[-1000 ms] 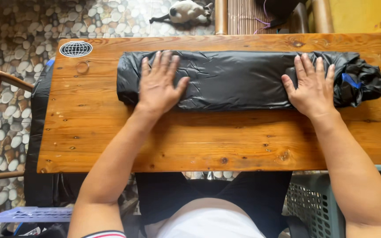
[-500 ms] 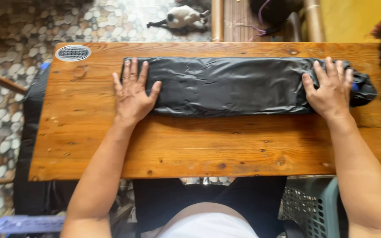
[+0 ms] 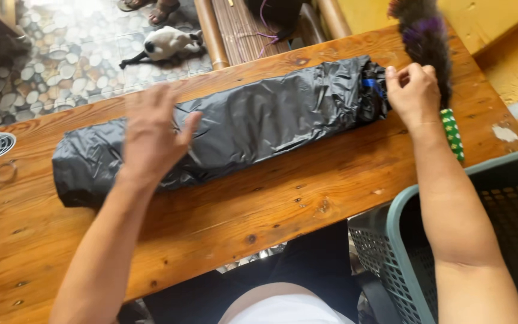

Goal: The person zips a small black pouch and places it into a basket. They then retrieve a large black plastic bag, unfold it on a wooden table, and use a feather duster to wipe the surface. Finally, they fold the bag into a compact roll.

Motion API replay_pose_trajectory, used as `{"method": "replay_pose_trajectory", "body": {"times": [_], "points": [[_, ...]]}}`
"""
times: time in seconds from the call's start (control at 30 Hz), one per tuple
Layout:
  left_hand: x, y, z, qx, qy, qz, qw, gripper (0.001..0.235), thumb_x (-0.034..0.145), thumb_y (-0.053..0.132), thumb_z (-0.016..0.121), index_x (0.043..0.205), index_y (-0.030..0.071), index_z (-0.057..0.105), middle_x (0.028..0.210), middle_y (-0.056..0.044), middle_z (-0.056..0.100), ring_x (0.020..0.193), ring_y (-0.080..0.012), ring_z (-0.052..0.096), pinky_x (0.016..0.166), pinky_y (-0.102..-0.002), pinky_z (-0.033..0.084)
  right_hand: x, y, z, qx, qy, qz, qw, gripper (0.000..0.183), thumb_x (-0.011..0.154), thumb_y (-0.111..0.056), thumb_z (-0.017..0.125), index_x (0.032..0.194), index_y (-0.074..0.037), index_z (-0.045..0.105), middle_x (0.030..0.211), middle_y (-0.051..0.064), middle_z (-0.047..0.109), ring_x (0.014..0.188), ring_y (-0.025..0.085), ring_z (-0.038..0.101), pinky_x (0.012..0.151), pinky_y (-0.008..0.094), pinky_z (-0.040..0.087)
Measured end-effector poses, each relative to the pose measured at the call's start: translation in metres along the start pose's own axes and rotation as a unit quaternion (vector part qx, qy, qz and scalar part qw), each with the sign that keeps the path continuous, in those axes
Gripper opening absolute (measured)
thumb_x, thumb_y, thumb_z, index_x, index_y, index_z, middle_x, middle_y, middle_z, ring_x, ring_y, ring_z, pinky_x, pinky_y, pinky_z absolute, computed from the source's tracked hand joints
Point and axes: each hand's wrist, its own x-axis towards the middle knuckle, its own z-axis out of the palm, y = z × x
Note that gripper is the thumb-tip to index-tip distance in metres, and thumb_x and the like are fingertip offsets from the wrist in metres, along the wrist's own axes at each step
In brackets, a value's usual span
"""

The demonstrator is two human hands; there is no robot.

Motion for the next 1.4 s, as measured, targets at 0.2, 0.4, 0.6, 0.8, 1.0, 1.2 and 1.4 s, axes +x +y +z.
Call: {"method": "replay_pose_trajectory", "body": {"times": [0.2, 0.4, 0.6, 0.8, 1.0, 1.2, 1.4], "points": [[0.078, 0.125, 0.093, -0.140, -0.011, 0.132, 0.981, 0.049, 0.092, 0.048, 0.071, 0.126, 0.012, 0.068, 0.134, -0.017, 0.063, 0.132, -0.0352, 0.057, 0.109, -0.052, 0.036, -0.009, -0.077, -0.062, 0.133, -0.129, 0.090, 0.978, 0.057, 0.107, -0.069, 0.066, 0.108, -0.013, 0.072, 0.096, 0.017, 0.071, 0.101, 0.040, 0.069, 0.082, 0.049, 0.052], [0.113, 0.211, 0.138, -0.186, -0.105, 0.137, 0.967, 0.072, 0.093, 0.065, 0.058, 0.141, 0.012, 0.058, 0.151, -0.021, 0.051, 0.147, -0.0375, 0.043, 0.117, -0.063, 0.028, -0.010, -0.034, -0.002, 0.185, -0.185, 0.117, 0.958, 0.039, 0.103, -0.054, 0.067, 0.121, -0.019, 0.072, 0.100, 0.010, 0.075, 0.103, 0.029, 0.071, 0.085, 0.045, 0.054], [0.110, 0.227, 0.149, -0.141, -0.142, 0.137, 0.970, 0.084, 0.093, 0.069, 0.051, 0.156, 0.014, 0.045, 0.158, -0.022, 0.046, 0.152, -0.0376, 0.035, 0.122, -0.065, 0.014, -0.011, -0.007, 0.021, 0.309, -0.190, 0.102, 0.926, 0.030, 0.104, -0.037, 0.070, 0.128, -0.019, 0.066, 0.100, 0.009, 0.073, 0.083, 0.016, 0.070, 0.070, 0.030, 0.057], [0.113, 0.250, 0.136, -0.082, -0.167, 0.131, 0.974, 0.093, 0.083, 0.054, 0.056, 0.160, 0.005, 0.036, 0.161, -0.027, 0.038, 0.155, -0.0410, 0.026, 0.122, -0.069, 0.008, -0.017, -0.041, -0.022, 0.325, -0.164, 0.122, 0.923, 0.035, 0.105, -0.039, 0.069, 0.130, -0.015, 0.063, 0.113, 0.013, 0.067, 0.081, 0.018, 0.073, 0.070, 0.033, 0.060], [0.084, 0.241, 0.140, -0.132, -0.088, 0.145, 0.977, 0.080, 0.095, 0.044, 0.053, 0.157, -0.004, 0.035, 0.164, -0.027, 0.028, 0.156, -0.0383, 0.022, 0.127, -0.057, 0.013, -0.037, 0.002, -0.073, -0.007, -0.085, 0.048, 0.995, 0.058, 0.103, -0.037, 0.067, 0.143, 0.002, 0.049, 0.129, 0.032, 0.044, 0.108, 0.047, 0.056, 0.082, 0.052, 0.050], [0.022, 0.140, 0.051, -0.108, -0.094, 0.131, 0.981, 0.078, 0.103, 0.055, 0.049, 0.157, -0.001, 0.036, 0.165, -0.023, 0.029, 0.156, -0.0364, 0.020, 0.127, -0.053, 0.009, -0.043, 0.021, -0.089, -0.130, -0.247, 0.160, 0.947, 0.054, 0.104, -0.032, 0.045, 0.153, -0.013, 0.051, 0.140, 0.037, 0.049, 0.123, 0.055, 0.049, 0.096, 0.064, 0.042], [-0.074, -0.004, -0.027, 0.028, -0.022, 0.002, 0.999, 0.069, 0.102, 0.051, 0.059, 0.143, -0.004, 0.057, 0.150, -0.025, 0.054, 0.143, -0.0387, 0.047, 0.120, -0.058, 0.026, -0.096, -0.087, -0.145, -0.014, -0.158, 0.025, 0.987, 0.054, 0.109, -0.023, 0.045, 0.154, 0.006, 0.044, 0.131, 0.041, 0.057, 0.107, 0.063, 0.057, 0.089, 0.067, 0.043]]}}
